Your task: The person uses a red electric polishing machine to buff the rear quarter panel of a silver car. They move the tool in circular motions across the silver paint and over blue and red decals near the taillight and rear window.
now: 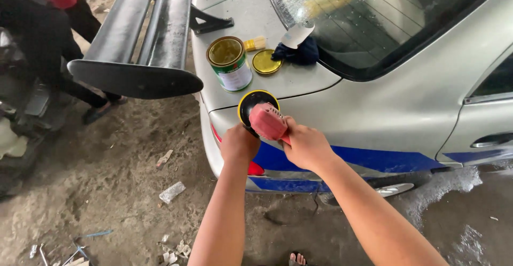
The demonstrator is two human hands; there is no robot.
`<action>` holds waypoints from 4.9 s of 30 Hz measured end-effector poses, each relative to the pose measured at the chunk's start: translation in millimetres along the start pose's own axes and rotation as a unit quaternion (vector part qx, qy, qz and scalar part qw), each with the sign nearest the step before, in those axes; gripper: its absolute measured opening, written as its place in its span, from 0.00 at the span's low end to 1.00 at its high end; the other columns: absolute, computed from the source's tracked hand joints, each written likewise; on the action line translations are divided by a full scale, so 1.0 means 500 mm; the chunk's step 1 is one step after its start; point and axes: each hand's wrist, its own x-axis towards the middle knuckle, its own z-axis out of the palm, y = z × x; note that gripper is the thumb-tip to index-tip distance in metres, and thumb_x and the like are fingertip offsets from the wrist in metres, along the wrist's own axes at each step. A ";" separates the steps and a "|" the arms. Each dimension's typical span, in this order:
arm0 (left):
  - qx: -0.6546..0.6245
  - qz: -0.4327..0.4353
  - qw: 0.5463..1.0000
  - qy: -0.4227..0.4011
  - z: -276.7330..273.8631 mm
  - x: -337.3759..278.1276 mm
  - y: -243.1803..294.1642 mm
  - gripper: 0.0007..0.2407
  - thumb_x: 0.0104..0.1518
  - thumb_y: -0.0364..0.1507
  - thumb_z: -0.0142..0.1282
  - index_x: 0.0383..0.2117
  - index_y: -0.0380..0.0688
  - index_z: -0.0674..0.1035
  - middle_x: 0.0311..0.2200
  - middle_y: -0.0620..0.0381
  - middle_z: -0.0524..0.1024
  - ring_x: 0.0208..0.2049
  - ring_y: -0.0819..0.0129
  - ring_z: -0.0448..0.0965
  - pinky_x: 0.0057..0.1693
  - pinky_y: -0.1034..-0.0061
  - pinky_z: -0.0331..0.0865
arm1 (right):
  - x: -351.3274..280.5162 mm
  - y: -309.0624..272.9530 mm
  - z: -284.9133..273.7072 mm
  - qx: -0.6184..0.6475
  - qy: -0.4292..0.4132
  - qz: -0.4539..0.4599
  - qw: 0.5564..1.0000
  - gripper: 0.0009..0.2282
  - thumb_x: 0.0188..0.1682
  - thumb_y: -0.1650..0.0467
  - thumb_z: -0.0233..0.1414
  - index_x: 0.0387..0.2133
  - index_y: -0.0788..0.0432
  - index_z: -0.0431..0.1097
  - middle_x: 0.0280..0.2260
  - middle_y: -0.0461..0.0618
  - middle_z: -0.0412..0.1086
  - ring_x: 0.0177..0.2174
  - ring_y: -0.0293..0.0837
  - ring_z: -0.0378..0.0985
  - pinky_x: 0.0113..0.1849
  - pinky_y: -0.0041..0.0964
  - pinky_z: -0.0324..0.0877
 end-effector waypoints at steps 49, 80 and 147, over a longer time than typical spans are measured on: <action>-0.002 0.049 0.992 -0.114 -0.063 0.043 0.004 0.17 0.57 0.33 0.45 0.46 0.38 0.81 0.39 0.48 0.81 0.46 0.53 0.83 0.50 0.61 0.79 | 0.058 -0.079 -0.045 0.007 -0.023 0.165 0.986 0.14 0.43 0.64 0.47 0.34 0.58 0.77 0.36 0.57 0.80 0.44 0.58 0.81 0.45 0.50 0.75; -0.007 -0.033 0.995 -0.091 -0.051 0.014 0.046 0.20 0.55 0.33 0.43 0.49 0.38 0.81 0.49 0.50 0.81 0.54 0.55 0.80 0.58 0.63 0.75 | 0.067 -0.033 -0.095 0.031 -0.061 0.082 0.994 0.14 0.45 0.65 0.46 0.36 0.58 0.76 0.41 0.56 0.78 0.48 0.57 0.78 0.48 0.51 0.73; 0.015 0.049 0.995 -0.085 -0.054 0.015 0.202 0.16 0.58 0.33 0.42 0.42 0.43 0.83 0.41 0.55 0.83 0.47 0.60 0.84 0.52 0.68 0.77 | 0.048 0.083 -0.181 0.019 -0.044 0.172 0.984 0.09 0.40 0.70 0.50 0.33 0.60 0.72 0.34 0.60 0.76 0.42 0.58 0.81 0.43 0.49 0.75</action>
